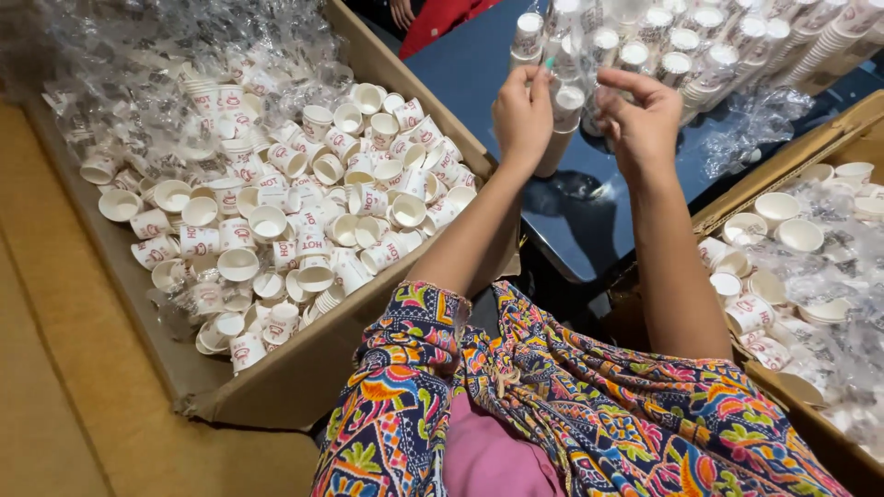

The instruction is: Sorting and stacking paper cups into plastic sleeves in a manufacturing facility.

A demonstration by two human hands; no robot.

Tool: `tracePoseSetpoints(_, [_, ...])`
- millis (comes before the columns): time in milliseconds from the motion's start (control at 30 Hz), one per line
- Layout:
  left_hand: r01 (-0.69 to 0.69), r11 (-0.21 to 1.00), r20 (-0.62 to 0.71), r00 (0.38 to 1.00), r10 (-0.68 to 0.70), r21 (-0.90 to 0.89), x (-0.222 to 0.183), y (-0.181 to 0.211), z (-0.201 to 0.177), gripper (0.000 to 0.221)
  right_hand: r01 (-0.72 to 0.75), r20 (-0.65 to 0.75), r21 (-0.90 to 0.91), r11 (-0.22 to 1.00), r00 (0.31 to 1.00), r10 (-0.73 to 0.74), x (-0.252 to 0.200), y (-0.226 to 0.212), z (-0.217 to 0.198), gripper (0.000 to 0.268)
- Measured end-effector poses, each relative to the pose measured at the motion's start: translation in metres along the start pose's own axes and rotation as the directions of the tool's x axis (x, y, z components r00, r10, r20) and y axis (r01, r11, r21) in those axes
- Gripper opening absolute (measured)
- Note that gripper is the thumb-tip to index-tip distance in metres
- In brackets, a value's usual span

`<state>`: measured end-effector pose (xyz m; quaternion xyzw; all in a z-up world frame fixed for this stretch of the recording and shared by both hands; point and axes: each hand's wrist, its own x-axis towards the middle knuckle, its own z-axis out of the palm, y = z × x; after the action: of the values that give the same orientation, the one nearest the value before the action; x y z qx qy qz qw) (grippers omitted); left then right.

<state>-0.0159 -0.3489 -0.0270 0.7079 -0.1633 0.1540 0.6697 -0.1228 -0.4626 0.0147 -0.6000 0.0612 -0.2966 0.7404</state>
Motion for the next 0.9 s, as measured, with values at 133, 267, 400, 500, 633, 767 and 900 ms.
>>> tracePoseSetpoints(133, [0.016, 0.980, 0.002, 1.000, -0.017, 0.198, 0.002, -0.006, 0.001, 0.025, -0.049, -0.026, -0.020, 0.999, 0.998, 0.049, 0.009, 0.031, -0.013, 0.027])
tracePoseSetpoints(267, [0.086, 0.917, 0.100, 0.986, -0.135, 0.388, 0.001, -0.005, -0.007, 0.025, -0.116, -0.115, -0.053, 0.992, 0.987, 0.110, 0.014, 0.067, -0.025, 0.024])
tracePoseSetpoints(400, [0.028, 0.740, 0.260, 0.927, -0.271, 0.672, -0.001, -0.036, 0.000, 0.025, -0.153, -0.127, -0.021, 0.988, 0.981, 0.149, 0.012, 0.119, -0.042, 0.023])
tracePoseSetpoints(500, [-0.118, 0.550, 0.400, 0.810, -0.429, 0.827, -0.004, -0.058, 0.019, 0.022, -0.191, -0.158, -0.231, 0.954, 0.975, 0.157, 0.000, 0.145, -0.048, 0.018])
tracePoseSetpoints(633, [-0.165, 0.435, 0.407, 0.725, -0.556, 0.885, -0.005, -0.064, 0.028, 0.026, -0.216, -0.199, -0.378, 0.900, 0.969, 0.148, -0.007, 0.158, -0.053, 0.024])
tracePoseSetpoints(767, [-0.148, 0.431, 0.419, 0.639, -0.645, 0.890, -0.005, -0.088, 0.037, 0.030, -0.120, -0.135, -0.776, 0.619, 0.991, 0.024, -0.001, 0.177, -0.062, 0.012])
tracePoseSetpoints(900, [-0.098, 0.487, 0.438, 0.614, -0.657, 0.868, -0.004, -0.101, 0.039, 0.033, 0.003, -0.044, -0.942, 0.336, 0.990, -0.134, 0.006, 0.188, -0.054, 0.014])
